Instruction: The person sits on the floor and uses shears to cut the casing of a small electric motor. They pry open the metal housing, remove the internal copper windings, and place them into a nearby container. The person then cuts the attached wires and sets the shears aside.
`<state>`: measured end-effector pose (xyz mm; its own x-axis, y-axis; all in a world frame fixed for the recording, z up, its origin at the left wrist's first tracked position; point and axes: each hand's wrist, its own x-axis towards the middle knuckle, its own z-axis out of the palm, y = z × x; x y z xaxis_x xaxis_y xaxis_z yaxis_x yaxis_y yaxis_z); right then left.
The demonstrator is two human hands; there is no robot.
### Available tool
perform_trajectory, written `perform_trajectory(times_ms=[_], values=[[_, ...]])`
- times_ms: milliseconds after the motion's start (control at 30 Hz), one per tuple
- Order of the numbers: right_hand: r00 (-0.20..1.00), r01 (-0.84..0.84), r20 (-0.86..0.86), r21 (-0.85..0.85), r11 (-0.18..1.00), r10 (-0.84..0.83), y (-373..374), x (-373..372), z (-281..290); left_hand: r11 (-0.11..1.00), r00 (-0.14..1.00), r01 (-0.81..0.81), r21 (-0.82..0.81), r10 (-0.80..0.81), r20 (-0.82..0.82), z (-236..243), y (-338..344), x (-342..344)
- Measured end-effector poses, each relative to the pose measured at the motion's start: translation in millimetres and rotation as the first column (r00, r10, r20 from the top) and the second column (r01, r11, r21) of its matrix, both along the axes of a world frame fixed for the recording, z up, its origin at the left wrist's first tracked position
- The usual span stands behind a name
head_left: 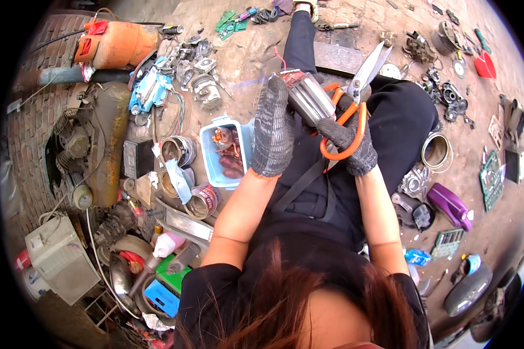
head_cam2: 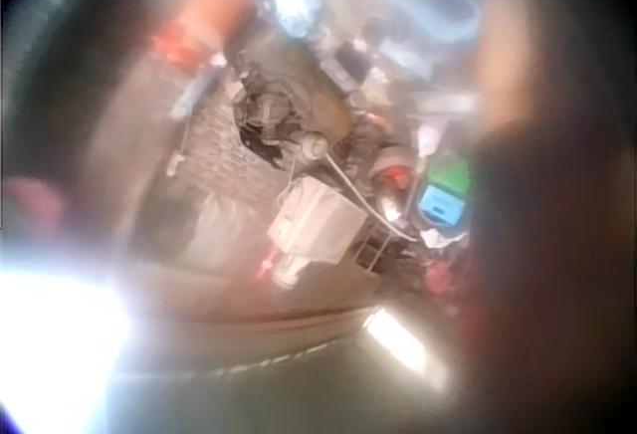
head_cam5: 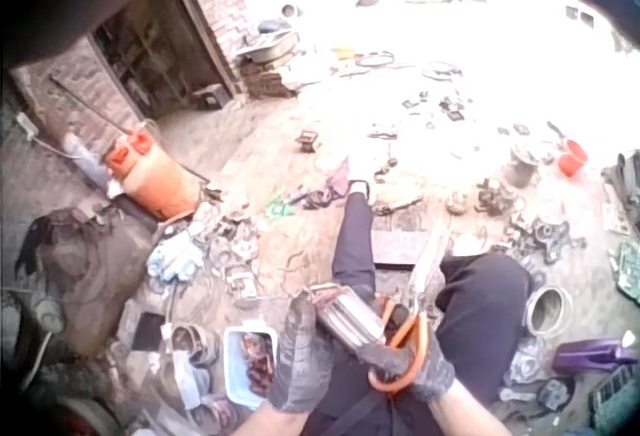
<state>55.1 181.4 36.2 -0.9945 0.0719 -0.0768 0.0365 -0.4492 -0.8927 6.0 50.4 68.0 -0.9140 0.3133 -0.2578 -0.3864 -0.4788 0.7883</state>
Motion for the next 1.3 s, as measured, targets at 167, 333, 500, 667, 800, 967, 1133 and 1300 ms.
perform_trajectory(times_ms=[167,333,500,667,800,967,1133,1300], values=[[0.996,-0.082,-0.004,-0.253,0.964,0.084,10.2,-1.3,-13.4,0.967,0.984,0.021,-0.253,-0.064,-0.165,-5.4,4.9,-0.1],[1.0,-0.027,0.01,-0.221,0.975,0.03,12.0,3.0,-9.3,0.975,0.969,0.075,-0.207,-0.12,-0.214,16.5,21.9,-0.4],[0.999,-0.027,-0.046,-0.196,0.98,0.019,13.2,4.8,-7.2,0.953,0.937,0.121,-0.279,-0.202,-0.284,23.0,26.3,1.1],[0.99,0.052,-0.124,-0.097,0.994,-0.064,4.6,7.5,-15.3,0.877,0.931,0.17,-0.449,-0.293,-0.219,1.3,9.4,-0.5],[0.982,-0.041,-0.187,-0.139,0.989,0.014,4.4,6.4,-17.0,0.932,0.949,0.118,-0.342,-0.208,-0.238,-1.3,2.3,5.2],[0.981,-0.018,-0.192,-0.189,0.982,-0.019,-2.5,9.2,-8.5,0.976,0.963,0.062,-0.211,-0.114,-0.243,1.9,5.8,20.2],[0.984,-0.096,-0.163,-0.16,0.982,0.069,2.9,10.1,0.3,0.992,0.985,0.119,-0.035,-0.122,-0.119,7.7,8.5,22.1],[0.956,-0.081,-0.279,0.038,0.996,0.088,6.0,2.2,-1.9,0.984,0.961,0.179,-0.002,-0.176,-0.212,-6.1,9.7,19.0]])
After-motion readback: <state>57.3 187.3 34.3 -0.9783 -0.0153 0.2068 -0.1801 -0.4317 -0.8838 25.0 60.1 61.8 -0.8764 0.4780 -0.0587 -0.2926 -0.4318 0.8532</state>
